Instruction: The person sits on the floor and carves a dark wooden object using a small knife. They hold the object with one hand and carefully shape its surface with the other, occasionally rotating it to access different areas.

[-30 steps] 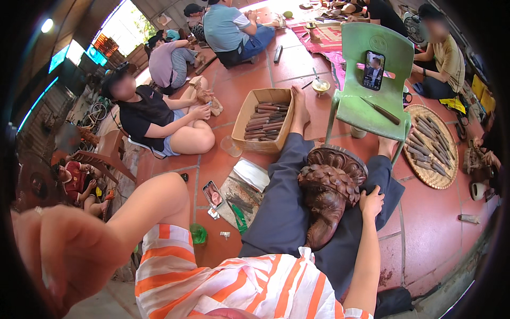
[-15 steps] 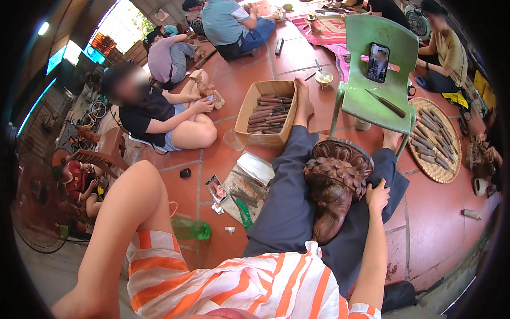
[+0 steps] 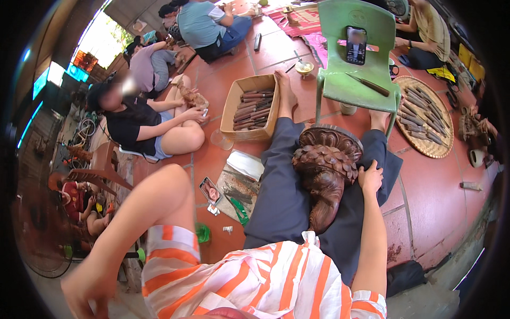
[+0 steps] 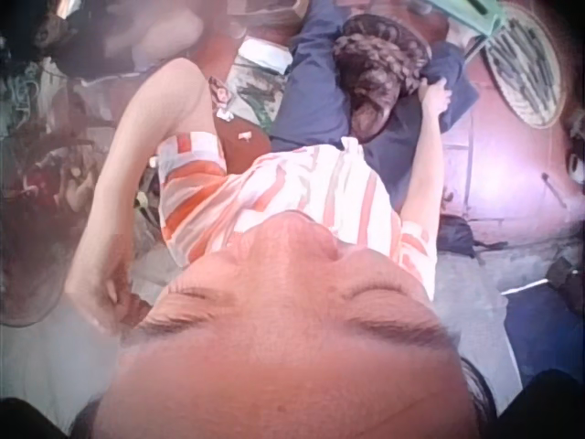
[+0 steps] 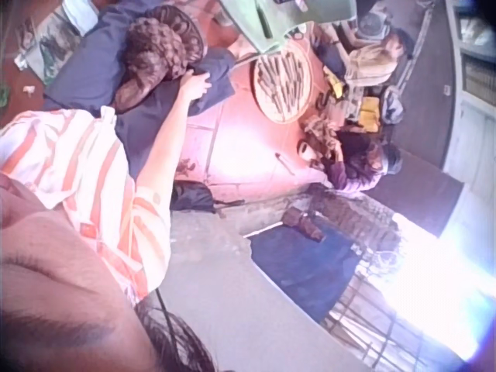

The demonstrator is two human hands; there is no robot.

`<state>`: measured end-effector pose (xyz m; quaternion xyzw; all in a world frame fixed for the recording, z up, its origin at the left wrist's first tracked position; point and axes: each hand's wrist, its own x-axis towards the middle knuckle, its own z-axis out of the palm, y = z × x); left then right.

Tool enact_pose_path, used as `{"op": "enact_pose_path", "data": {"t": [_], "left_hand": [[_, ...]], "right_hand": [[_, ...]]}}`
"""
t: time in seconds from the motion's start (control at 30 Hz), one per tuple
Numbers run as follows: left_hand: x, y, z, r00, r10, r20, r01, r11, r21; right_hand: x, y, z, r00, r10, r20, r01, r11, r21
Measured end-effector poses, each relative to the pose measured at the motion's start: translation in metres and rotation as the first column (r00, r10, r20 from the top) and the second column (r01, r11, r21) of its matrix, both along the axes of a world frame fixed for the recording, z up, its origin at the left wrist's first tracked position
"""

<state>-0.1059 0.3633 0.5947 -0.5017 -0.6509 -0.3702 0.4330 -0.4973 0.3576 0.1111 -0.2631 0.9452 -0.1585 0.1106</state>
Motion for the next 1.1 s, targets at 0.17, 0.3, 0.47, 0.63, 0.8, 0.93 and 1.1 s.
{"op": "enact_pose_path", "data": {"t": [0.17, 0.3, 0.47, 0.63, 0.8, 0.93, 1.1], "left_hand": [[-0.031, -0.084, -0.063, 0.974, -0.224, -0.025, 0.219, 0.915, 0.339], [-0.124, -0.195, -0.187, 0.582, 0.596, 0.553, -0.781, 0.222, 0.583], [-0.119, -0.253, -0.399, -0.214, 0.266, 0.940, -0.930, 0.238, -0.279], [-0.131, -0.195, -0.494, -0.726, 0.494, 0.478, -0.556, -0.013, -0.831], [-0.143, -0.205, -0.490, -0.820, 0.492, 0.291, -0.362, -0.052, -0.931], [-0.158, -0.205, -0.477, -0.869, 0.365, 0.335, -0.360, 0.000, -0.933], [-0.156, -0.205, -0.482, -0.845, 0.392, 0.363, -0.416, -0.055, -0.908]], "right_hand": [[0.003, -0.005, 0.005, 1.000, 0.003, -0.022, -0.003, 1.000, -0.030], [-0.011, 0.000, 0.006, 0.997, -0.005, -0.077, 0.008, 0.999, 0.037], [-0.005, -0.018, -0.015, 0.994, 0.025, -0.103, -0.016, 0.997, 0.082], [-0.015, -0.013, -0.021, 0.992, 0.001, -0.124, 0.011, 0.995, 0.102], [-0.012, -0.013, -0.021, 0.990, 0.006, -0.142, 0.006, 0.996, 0.088], [-0.015, -0.010, -0.025, 0.983, 0.004, -0.182, 0.012, 0.996, 0.084], [-0.017, -0.013, -0.024, 0.987, -0.018, -0.158, 0.032, 0.996, 0.087]]}}
